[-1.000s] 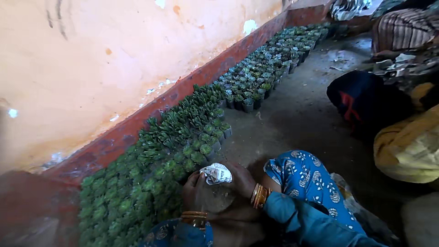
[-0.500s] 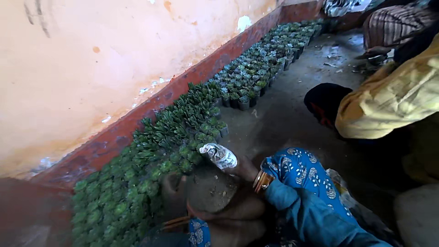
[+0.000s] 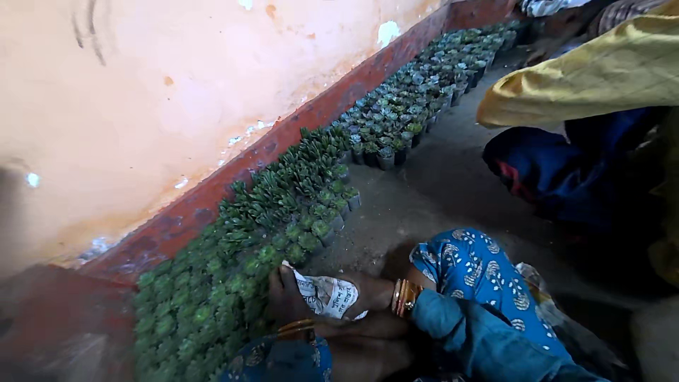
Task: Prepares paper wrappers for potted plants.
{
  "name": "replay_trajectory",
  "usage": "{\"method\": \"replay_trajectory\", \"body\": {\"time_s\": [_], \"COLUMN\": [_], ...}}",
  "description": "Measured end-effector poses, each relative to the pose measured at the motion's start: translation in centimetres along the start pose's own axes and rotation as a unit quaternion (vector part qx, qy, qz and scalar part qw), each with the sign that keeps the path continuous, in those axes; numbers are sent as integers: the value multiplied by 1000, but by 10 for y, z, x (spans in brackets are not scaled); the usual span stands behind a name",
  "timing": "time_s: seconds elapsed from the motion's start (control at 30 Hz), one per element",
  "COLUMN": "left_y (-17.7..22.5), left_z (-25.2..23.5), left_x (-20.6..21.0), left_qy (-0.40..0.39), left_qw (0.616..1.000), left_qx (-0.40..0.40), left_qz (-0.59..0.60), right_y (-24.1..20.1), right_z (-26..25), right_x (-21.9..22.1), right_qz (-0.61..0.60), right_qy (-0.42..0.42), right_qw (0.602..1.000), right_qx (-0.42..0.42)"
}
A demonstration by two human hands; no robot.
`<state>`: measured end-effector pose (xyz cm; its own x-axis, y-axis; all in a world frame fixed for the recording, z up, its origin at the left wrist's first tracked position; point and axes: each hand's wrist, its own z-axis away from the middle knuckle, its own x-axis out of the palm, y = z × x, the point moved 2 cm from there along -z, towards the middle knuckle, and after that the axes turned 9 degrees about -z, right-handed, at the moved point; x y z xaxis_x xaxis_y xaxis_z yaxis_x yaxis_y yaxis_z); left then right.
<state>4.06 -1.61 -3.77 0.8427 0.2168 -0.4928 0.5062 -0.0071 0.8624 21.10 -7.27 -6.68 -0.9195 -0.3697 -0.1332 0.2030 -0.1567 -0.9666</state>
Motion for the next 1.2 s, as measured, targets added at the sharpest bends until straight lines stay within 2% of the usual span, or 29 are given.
{"method": "replay_trajectory", "body": {"time_s": [0.03,0.1,0.13,0.23,0.37,0.47,0.57,0.63,0.73,0.87,0.93,1.0,1.07,1.1,1.2], "left_y": [0,3,6,12,12,14,13,10,3,5,5,5,6,5,4], "left_z": [-1,1,4,16,16,13,16,15,11,12,10,10,11,10,8], "left_x": [1,0,0,12,21,13,14,18,24,19,15,13,17,19,17], "left_qy": [-3,-10,-18,-42,-93,-98,-70,-77,-104,-109,-109,-92,-56,-47,-56], "left_qw": [1000,995,987,951,958,962,971,980,974,941,960,985,974,968,974], "left_qx": [27,97,144,246,177,165,191,181,140,48,50,130,213,228,184], "left_qz": [-7,-36,-67,-183,-207,-193,-123,-28,147,316,252,73,-58,-92,-122], "right_y": [-15,13,22,23,23,24,18,14,12,10,13,20,25,25,23], "right_z": [3,-7,-11,-14,-14,-16,-14,-12,-11,-16,-16,-16,-16,-16,-16], "right_x": [4,-14,-20,-26,-22,-23,-27,-30,-35,-27,-26,-28,-30,-31,-33], "right_qz": [22,40,30,40,75,81,59,34,-9,-60,-52,-26,10,29,90], "right_qy": [60,98,128,192,208,202,221,224,217,189,191,197,207,214,216], "right_qw": [996,994,990,980,975,976,973,973,973,977,977,978,976,974,970], "right_qx": [68,-31,-48,-18,-16,-7,-27,-47,-76,-76,-72,-64,-63,-66,-72]}}
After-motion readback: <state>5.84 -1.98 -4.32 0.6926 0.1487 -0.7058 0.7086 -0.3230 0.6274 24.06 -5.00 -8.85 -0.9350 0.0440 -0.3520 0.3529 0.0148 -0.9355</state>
